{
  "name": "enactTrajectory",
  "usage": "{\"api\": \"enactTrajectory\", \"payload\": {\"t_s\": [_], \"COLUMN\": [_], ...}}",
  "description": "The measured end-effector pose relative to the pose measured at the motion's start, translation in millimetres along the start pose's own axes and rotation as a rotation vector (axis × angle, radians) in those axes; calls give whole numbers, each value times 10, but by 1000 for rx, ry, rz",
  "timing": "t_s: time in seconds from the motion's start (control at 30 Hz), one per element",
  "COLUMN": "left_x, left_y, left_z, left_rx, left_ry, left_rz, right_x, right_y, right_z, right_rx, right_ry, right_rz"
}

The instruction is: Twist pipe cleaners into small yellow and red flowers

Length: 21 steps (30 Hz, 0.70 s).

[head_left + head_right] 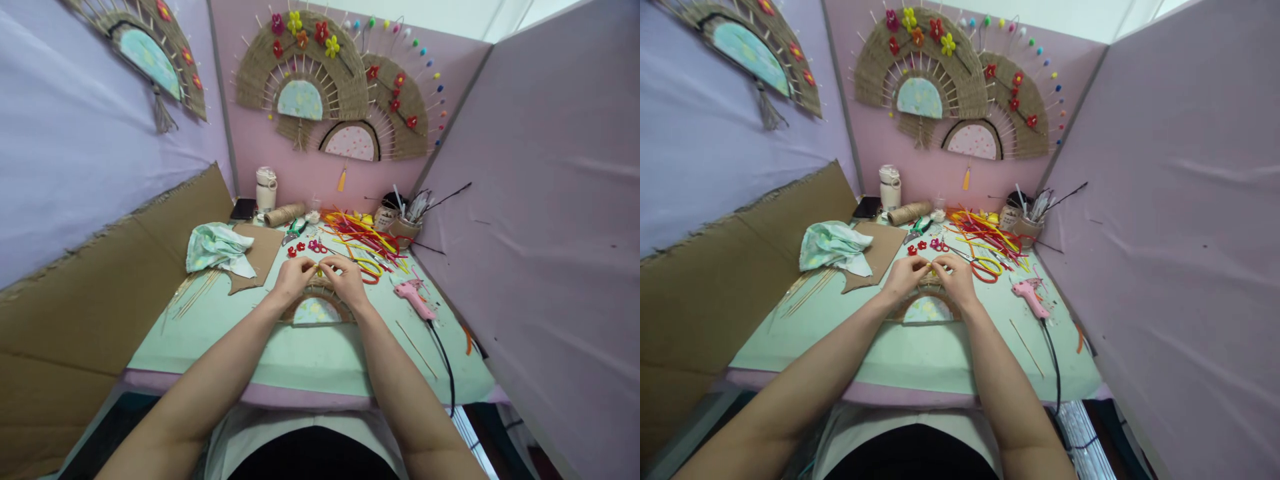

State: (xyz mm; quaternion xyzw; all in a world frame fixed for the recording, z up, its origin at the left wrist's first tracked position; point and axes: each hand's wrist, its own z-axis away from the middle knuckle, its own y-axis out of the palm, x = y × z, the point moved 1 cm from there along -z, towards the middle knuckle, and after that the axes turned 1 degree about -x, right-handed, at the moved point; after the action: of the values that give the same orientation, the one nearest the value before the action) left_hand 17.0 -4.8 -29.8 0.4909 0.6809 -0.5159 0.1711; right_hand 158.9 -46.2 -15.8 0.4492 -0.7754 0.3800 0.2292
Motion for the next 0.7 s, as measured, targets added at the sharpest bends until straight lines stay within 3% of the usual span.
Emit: {"api": "enactTrajectory", "payload": {"t_s": [0.27,0.43,0.7], "left_x": [15,-38,-123], "left_y": [8,-6,-7], "left_z": [-20,-19,6], "left_rx": [-5,-35,-117], "left_ry": [-56,-155,-224], "left_rz": [138,308,433], "right_x": [-43,-16,-4], "right_y": [12,30,82], "right_z": [8,17,17], "right_rx": [-28,-137,-208], "right_ry": [62,117,259], "right_rz": [-41,-101,-235]}}
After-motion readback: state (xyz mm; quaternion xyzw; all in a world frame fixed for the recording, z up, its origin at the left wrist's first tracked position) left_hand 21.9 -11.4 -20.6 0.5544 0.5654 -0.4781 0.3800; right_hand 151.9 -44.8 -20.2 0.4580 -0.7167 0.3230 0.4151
